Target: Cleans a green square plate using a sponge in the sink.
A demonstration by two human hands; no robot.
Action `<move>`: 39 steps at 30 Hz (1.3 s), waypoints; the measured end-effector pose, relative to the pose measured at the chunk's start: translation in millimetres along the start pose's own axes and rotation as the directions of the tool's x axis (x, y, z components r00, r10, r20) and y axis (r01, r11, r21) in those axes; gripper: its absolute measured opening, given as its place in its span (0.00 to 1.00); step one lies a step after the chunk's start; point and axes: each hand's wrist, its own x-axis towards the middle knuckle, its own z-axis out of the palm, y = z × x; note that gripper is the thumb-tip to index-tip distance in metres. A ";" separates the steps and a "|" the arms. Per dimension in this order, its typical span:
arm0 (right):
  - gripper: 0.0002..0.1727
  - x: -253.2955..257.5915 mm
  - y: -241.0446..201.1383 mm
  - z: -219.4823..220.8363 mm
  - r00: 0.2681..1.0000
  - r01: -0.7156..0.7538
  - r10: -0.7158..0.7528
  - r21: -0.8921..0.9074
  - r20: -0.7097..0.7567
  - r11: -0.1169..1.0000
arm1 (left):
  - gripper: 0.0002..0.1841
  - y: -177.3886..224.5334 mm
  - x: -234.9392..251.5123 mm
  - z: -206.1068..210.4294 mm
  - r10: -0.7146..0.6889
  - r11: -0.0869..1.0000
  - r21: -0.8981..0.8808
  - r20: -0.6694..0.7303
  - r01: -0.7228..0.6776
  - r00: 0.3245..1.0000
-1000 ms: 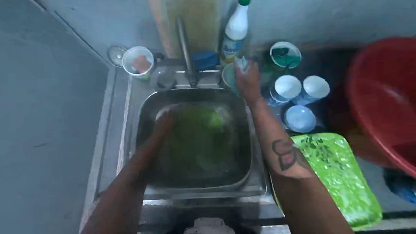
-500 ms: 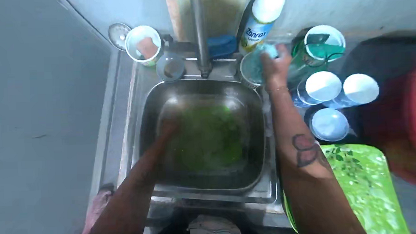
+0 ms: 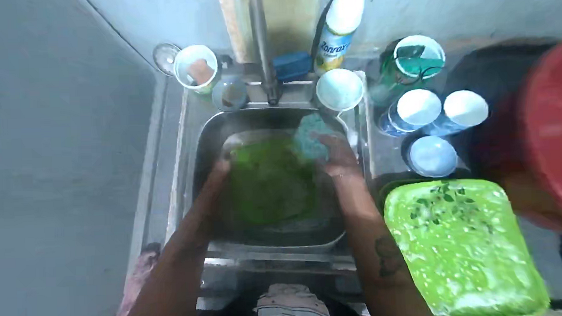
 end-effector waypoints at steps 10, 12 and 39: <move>0.27 -45.5 19.5 49.4 0.991 0.094 -0.055 -0.339 0.125 0.936 | 0.22 53.3 -104.9 -30.5 0.301 0.864 -0.446 0.084 -0.235 0.950; 0.28 -62.6 32.2 71.7 0.945 0.318 -0.232 -0.472 0.232 0.822 | 0.20 62.3 -129.4 -35.9 0.353 0.773 -0.575 0.036 -0.269 0.935; 0.32 -95.8 118.4 69.2 0.704 0.701 -0.380 -0.672 0.599 0.239 | 0.24 57.7 -175.8 3.7 0.373 0.475 -0.856 -0.012 -0.202 0.928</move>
